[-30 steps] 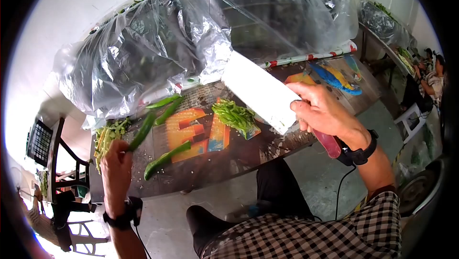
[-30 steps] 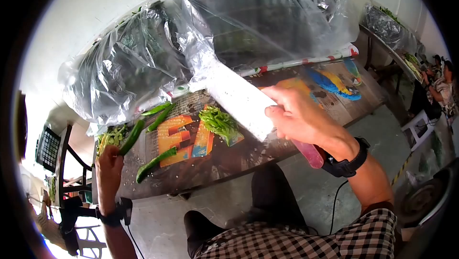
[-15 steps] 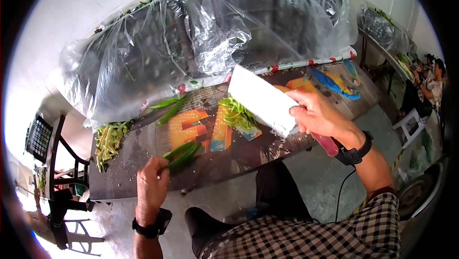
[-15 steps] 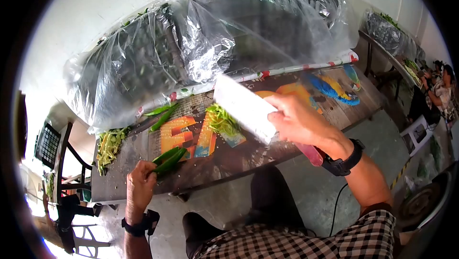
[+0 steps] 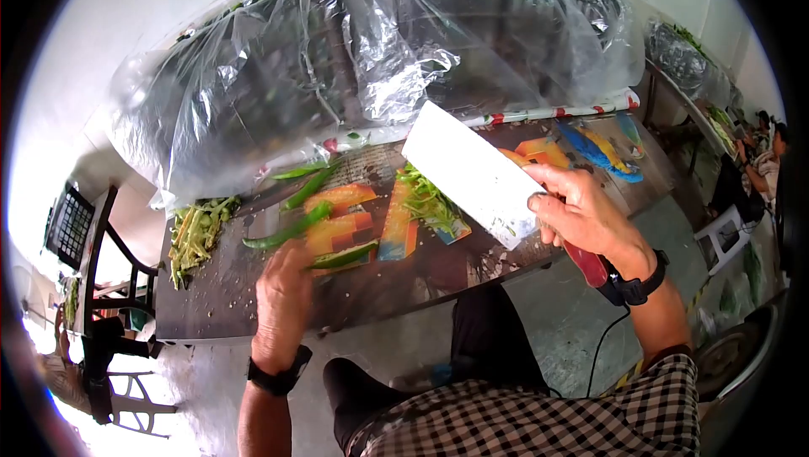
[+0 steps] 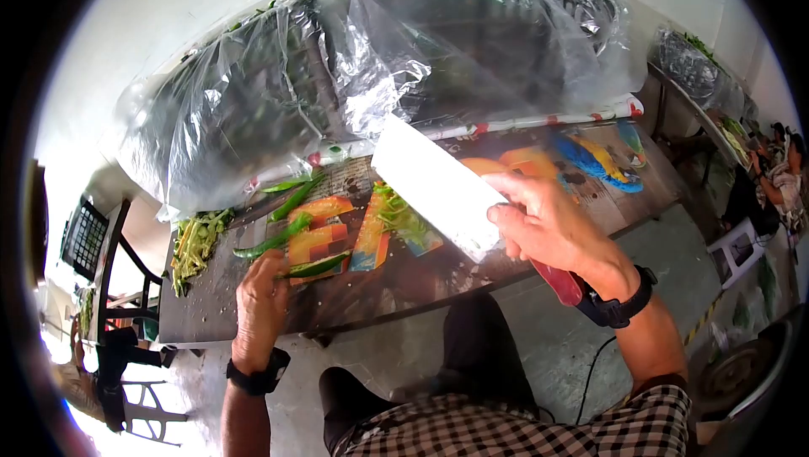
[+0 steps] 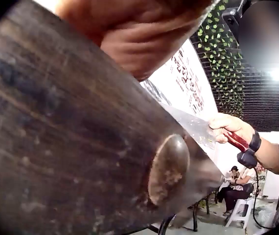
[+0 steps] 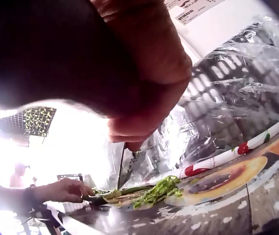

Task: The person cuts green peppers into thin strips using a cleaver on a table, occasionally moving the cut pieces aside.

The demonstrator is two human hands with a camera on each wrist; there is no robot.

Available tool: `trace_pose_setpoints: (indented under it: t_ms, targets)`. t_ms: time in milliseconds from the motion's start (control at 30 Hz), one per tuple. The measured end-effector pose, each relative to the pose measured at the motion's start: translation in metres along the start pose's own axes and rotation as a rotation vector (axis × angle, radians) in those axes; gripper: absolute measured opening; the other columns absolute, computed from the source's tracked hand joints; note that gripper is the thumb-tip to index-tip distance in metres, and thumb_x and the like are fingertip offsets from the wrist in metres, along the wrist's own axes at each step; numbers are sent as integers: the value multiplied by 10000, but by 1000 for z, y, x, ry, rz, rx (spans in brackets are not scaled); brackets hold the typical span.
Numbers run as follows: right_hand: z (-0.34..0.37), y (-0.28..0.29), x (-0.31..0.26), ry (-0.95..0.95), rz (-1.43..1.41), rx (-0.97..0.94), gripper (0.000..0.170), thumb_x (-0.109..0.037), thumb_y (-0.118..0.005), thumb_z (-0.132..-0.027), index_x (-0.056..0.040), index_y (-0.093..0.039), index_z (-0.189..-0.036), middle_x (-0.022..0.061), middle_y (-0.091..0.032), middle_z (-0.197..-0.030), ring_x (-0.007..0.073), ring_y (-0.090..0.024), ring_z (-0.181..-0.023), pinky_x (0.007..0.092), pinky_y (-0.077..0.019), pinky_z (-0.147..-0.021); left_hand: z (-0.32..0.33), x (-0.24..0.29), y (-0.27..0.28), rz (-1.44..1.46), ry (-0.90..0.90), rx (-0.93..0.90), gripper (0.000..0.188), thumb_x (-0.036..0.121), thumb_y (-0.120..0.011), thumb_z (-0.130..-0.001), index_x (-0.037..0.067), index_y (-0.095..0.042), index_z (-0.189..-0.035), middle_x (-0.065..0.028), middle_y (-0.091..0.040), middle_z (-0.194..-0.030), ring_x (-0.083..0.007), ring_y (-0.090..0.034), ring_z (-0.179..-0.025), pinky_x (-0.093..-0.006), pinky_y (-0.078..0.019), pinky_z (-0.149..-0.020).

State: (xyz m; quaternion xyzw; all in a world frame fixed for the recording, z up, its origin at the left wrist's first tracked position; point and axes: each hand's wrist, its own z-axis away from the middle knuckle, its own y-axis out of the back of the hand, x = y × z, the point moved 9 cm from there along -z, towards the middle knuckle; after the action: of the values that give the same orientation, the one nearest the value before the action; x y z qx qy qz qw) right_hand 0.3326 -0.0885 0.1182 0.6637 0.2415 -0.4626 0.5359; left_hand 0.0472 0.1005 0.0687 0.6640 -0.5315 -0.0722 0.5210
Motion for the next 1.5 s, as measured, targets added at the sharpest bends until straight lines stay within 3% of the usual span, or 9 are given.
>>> trace_pose_setpoints:
  t_ms: [200,433,667,867,1167,1500]
  targets:
    - [2,-29,-8,-11,39,-93,401,-87,-505,-913,8,-572,-1297,45,-614,-749,85,-567,-587,252,-474,-550,9,18,-4,-42,-150,62,255,-109,-598,-719,14,-656,-934,-208,-581,-1256,-423,-531,-1171,-475,-467,-976]
    - [5,-49,-18,57,83,-183,412,-23,-541,-890,23,-566,-1299,69,-670,-787,92,-604,-568,256,-500,-547,15,18,-2,-110,-172,108,243,-84,-629,-715,37,-702,-913,-186,-596,-1245,-410,-529,-1188,-460,-470,-981]
    - [6,-60,-37,30,159,-222,370,-42,-569,-910,16,-585,-1275,58,-666,-769,84,-615,-576,253,-514,-564,9,11,-7,149,-3,108,129,-1,-673,-771,12,-692,-897,-164,-641,-1170,-372,-580,-1140,-423,-473,-970]
    - [7,-58,-55,183,310,-263,375,-30,-581,-906,-6,-590,-1279,60,-650,-706,102,-619,-568,263,-514,-567,4,0,-20,208,31,174,84,-6,-659,-768,7,-618,-839,-146,-647,-1131,-365,-589,-1099,-415,-471,-952]
    - [6,-61,-72,-54,403,-277,374,-43,-566,-908,-29,-593,-1281,77,-639,-691,120,-629,-564,286,-517,-573,4,7,-19,186,-18,236,150,-31,-663,-735,34,-586,-846,-140,-625,-1008,-373,-566,-1060,-440,-463,-935]
    - [7,-75,-89,-2,486,-307,373,-44,-549,-901,-15,-582,-1271,134,-645,-707,186,-638,-570,336,-508,-587,5,8,-20,179,-13,234,137,-21,-649,-734,32,-598,-849,-114,-616,-991,-350,-565,-1059,-430,-454,-942]
